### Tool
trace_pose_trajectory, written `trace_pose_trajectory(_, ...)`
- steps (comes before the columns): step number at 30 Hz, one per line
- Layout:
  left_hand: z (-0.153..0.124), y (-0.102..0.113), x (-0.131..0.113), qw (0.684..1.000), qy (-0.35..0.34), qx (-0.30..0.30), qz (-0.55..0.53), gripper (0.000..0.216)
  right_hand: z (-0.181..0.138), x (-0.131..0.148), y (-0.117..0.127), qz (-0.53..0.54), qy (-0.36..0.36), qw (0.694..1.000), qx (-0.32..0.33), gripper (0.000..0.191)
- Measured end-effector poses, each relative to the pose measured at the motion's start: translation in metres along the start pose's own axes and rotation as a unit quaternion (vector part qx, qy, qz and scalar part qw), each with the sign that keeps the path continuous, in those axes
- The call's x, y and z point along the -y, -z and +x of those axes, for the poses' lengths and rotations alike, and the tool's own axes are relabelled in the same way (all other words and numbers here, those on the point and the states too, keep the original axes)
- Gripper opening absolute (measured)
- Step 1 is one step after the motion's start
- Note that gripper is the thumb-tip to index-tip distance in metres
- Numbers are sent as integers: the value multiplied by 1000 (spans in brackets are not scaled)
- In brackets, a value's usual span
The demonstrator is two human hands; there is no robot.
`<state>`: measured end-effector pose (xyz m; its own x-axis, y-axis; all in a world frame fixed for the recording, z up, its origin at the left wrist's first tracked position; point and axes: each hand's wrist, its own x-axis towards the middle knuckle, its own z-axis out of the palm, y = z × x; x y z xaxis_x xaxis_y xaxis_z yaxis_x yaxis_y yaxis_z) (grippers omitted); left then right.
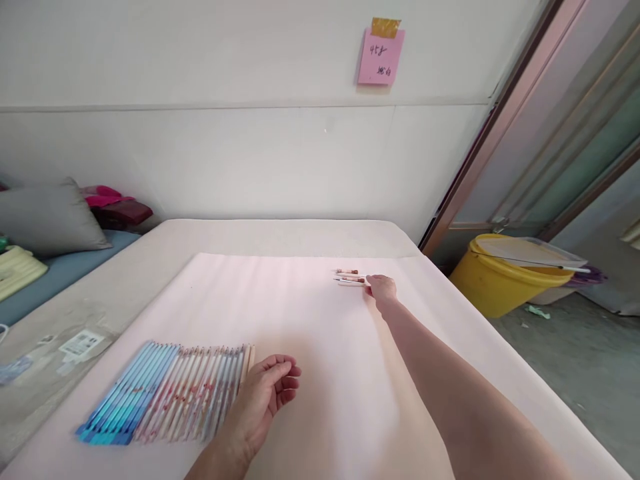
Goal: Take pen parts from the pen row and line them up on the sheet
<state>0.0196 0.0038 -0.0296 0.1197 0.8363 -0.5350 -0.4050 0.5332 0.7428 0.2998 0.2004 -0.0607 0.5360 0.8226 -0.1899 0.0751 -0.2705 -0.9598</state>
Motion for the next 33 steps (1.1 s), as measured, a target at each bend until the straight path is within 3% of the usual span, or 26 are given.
trace_pose_trajectory(4,-11,-5,2,999,-17,24,30,18,-56,12,10,38,-26,999,26,14)
trace_pose_trajectory(9,-26,-14,11,985,-52,72,145,16,-167,17,16,96,-13,986,136,19)
trace_pose_trajectory(12,-33,-14,18,952,-107,102,269,12,-225,13,17,169,-14,962,212,21)
trace_pose_trajectory(14,-37,-11,24,910,-180,95,361,10,-247,5,17,183,-14,958,222,20)
trace_pose_trajectory(17,-37,-3,30,857,-254,38,446,8,-259,-13,12,125,-11,972,198,18)
trace_pose_trajectory(22,-33,26,7,832,-261,-34,489,11,-249,-32,-2,31,8,977,209,17)
trace_pose_trajectory(28,-21,61,-46,697,-193,-161,671,12,-251,-25,-4,-18,22,964,264,21)
trace_pose_trajectory(33,-7,61,-40,702,-168,-142,678,4,-262,-22,-3,-38,33,956,288,19)
